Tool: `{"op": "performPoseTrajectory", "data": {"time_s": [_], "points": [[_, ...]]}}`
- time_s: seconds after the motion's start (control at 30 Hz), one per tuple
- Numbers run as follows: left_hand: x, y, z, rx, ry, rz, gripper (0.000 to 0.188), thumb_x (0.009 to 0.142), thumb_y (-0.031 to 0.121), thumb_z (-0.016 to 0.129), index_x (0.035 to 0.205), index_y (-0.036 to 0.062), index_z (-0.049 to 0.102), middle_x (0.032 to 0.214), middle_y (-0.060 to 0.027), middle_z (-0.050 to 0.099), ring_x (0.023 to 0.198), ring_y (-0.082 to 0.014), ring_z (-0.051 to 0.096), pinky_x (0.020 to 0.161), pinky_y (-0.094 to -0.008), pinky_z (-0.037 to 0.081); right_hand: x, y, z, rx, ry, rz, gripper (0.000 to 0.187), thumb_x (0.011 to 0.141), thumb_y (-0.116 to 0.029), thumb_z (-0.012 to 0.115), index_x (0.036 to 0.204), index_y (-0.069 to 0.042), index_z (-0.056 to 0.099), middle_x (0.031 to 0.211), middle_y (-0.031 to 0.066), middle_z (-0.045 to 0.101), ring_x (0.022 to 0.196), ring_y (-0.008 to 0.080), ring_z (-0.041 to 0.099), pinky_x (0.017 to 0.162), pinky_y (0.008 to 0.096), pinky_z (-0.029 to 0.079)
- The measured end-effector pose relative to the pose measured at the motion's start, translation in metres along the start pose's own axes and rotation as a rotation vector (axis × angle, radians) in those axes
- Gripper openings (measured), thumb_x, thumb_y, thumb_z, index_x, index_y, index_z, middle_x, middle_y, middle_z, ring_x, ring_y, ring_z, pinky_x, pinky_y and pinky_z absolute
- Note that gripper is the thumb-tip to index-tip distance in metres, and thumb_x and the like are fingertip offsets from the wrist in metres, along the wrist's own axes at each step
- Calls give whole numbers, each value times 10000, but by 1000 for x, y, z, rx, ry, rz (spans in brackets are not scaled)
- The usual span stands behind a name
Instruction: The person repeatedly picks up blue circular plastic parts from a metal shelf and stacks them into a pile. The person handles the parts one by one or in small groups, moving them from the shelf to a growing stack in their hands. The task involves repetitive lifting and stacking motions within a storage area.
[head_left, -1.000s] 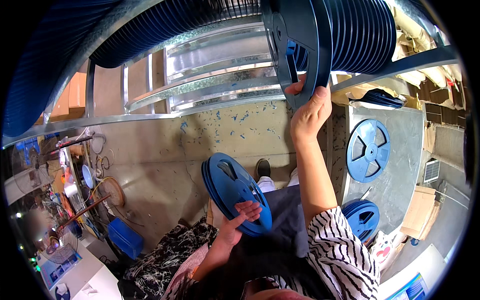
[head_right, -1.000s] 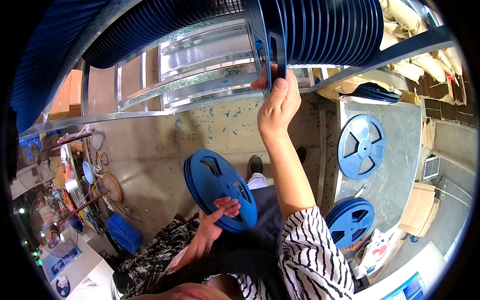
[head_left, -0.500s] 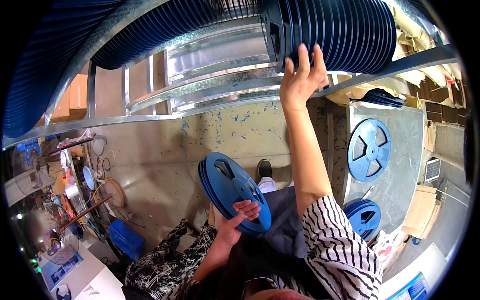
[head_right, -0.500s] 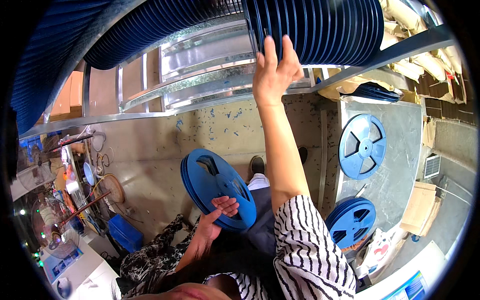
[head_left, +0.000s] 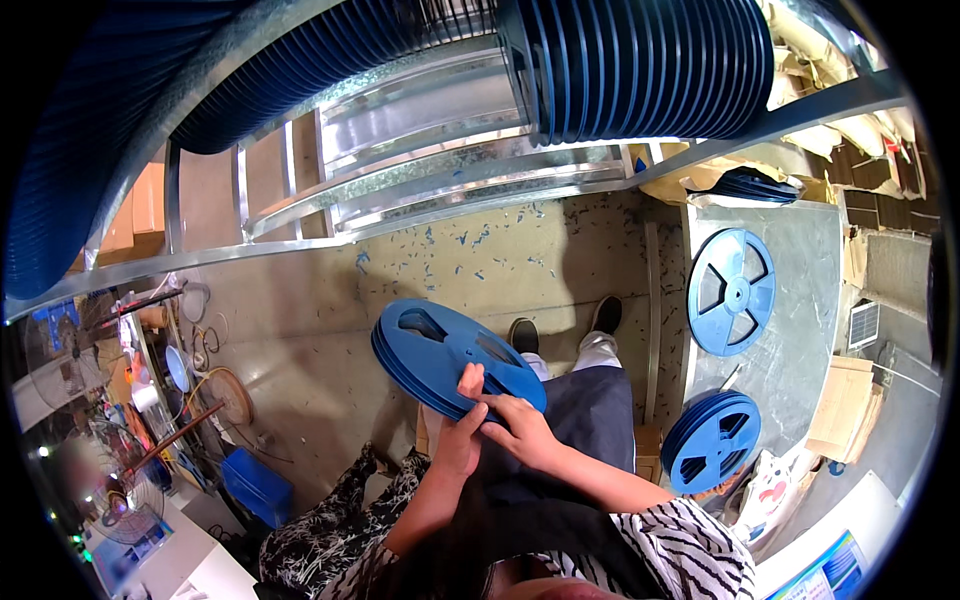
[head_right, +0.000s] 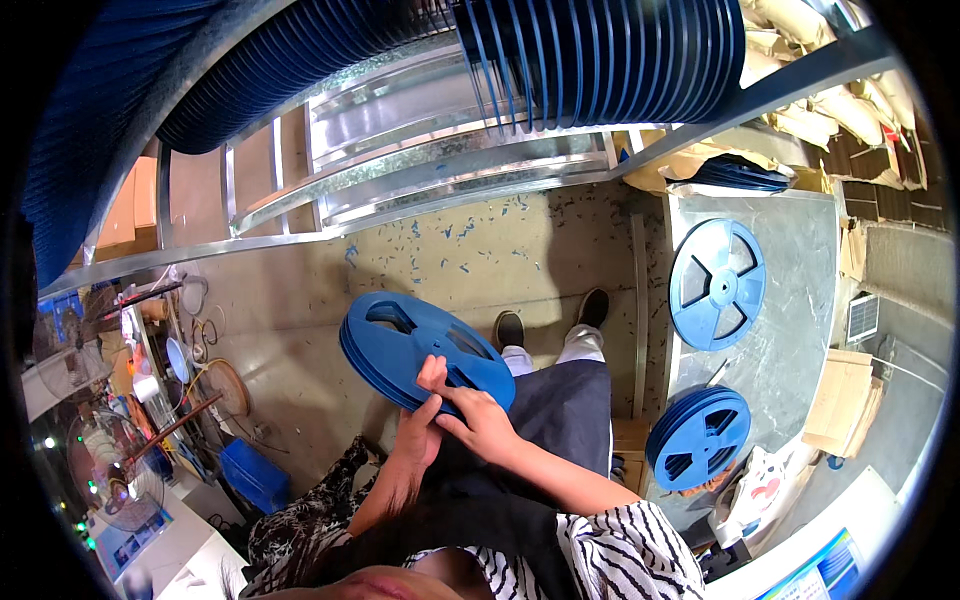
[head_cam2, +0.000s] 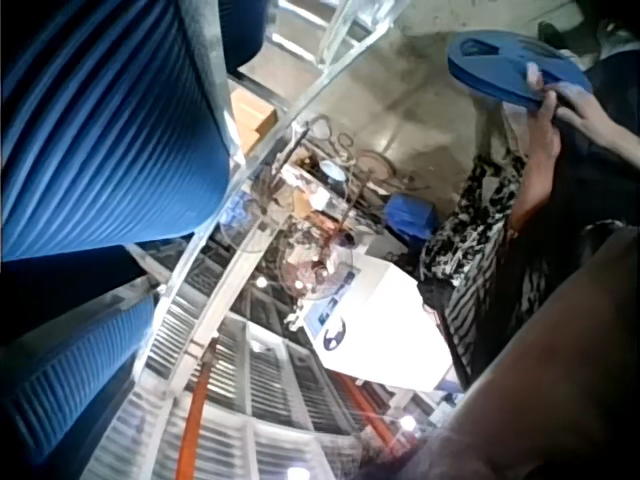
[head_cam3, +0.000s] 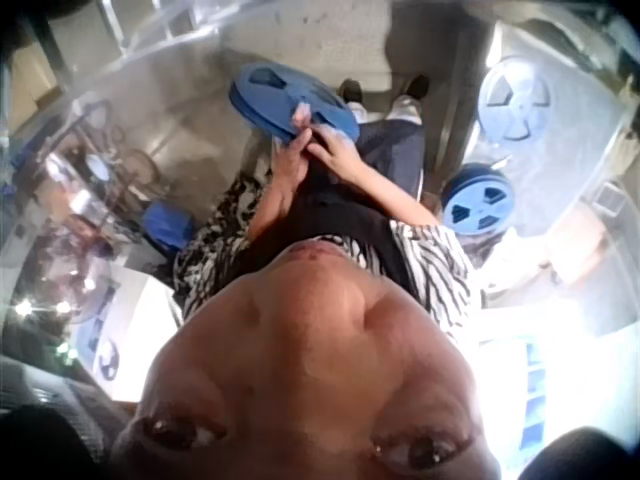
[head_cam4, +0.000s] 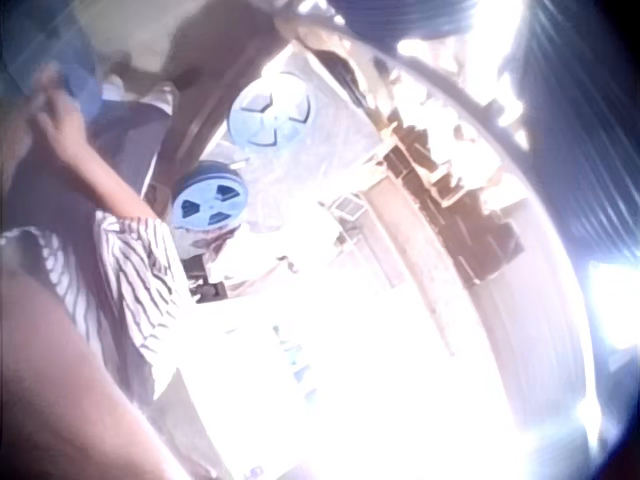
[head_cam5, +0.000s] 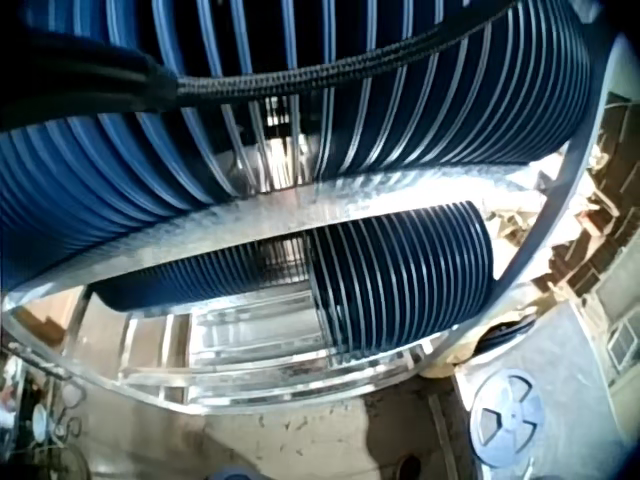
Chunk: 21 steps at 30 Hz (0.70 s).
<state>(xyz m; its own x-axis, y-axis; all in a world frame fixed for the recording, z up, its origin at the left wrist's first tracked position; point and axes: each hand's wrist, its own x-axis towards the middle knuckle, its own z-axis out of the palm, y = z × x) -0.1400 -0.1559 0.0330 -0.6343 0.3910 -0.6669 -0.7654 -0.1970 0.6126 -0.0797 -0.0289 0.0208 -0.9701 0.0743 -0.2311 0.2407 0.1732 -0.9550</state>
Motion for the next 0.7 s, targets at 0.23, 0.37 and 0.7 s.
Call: {"op": "performPoseTrajectory", "data": {"time_s": [0.23, 0.37, 0.7], "points": [[-3, 5, 3, -77, -179, -51, 775, 807, 233, 701, 1428, 4, 297, 1459, -160, 349, 1353, -267, 336, 1133, -400, 240, 3, 8, -27, 214, 213, 240, 176, 880, -156, 595, 995, -25, 621, 888, 122, 657, 813, 225, 644, 747, 323, 493], [-8, 12, 9, -85, -147, -86, 761, 802, 248, 711, 1401, -22, 325, 1416, -195, 402, 1307, -306, 412, 1109, -406, 302, 17, -10, -72, 530, 387, 49, 490, 947, -467, 490, 965, 22, 520, 823, 95, 602, 719, 159, 606, 687, 296, 501], [-16, -3, -1, -165, -161, -85, 535, 838, 91, 640, 1327, -22, 455, 1326, -204, 504, 1276, -323, 451, 1091, -415, 319, 109, -44, -122, 543, 802, -421, 488, 937, -520, 467, 925, -33, 484, 712, 68, 570, 621, 130, 544, 608, 259, 444]]}}
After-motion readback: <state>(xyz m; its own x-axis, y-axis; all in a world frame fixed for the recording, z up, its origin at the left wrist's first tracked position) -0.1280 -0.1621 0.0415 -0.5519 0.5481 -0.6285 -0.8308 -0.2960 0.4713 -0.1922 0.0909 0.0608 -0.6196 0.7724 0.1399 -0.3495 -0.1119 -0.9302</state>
